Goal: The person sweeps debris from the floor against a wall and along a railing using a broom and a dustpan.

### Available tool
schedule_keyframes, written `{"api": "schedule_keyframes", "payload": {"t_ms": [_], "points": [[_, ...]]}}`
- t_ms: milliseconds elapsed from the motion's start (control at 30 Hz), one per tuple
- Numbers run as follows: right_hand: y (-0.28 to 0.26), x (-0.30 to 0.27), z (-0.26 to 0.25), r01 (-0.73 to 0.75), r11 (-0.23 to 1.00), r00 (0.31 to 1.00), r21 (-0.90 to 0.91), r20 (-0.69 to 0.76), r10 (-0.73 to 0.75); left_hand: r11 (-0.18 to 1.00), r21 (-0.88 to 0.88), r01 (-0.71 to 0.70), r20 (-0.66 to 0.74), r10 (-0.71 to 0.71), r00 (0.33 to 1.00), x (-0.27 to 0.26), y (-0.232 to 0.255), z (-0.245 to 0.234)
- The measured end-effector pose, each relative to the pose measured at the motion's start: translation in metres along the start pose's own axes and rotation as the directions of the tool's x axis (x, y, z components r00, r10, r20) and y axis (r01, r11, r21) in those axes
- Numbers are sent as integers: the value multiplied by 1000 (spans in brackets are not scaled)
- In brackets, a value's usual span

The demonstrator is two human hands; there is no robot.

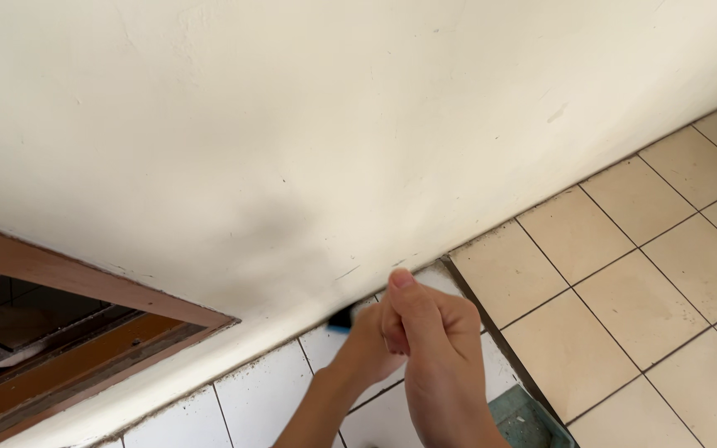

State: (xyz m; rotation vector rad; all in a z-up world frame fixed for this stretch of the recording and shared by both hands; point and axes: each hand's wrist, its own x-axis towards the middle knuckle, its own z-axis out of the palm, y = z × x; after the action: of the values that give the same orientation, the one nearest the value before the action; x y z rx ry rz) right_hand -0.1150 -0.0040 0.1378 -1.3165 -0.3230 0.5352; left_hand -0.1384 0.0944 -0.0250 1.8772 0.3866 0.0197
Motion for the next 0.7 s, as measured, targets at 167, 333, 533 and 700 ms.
{"api": "schedule_keyframes", "payload": {"t_ms": [167,333,533,700], "points": [[-25,18,-9,-10,999,1000,-40,-29,9,983,-11,184,-43,-185,982,1,27,4],[-71,32,-42,244,970,965,5,-96,-243,993,-25,112,56,-110,992,31,91,16],[-64,33,-29,352,890,891,-290,-187,-414,996,-38,77,91,-73,993,60,103,30],[-20,32,-1,300,924,949,-239,-21,-313,992,21,126,103,-128,986,66,51,14]]}}
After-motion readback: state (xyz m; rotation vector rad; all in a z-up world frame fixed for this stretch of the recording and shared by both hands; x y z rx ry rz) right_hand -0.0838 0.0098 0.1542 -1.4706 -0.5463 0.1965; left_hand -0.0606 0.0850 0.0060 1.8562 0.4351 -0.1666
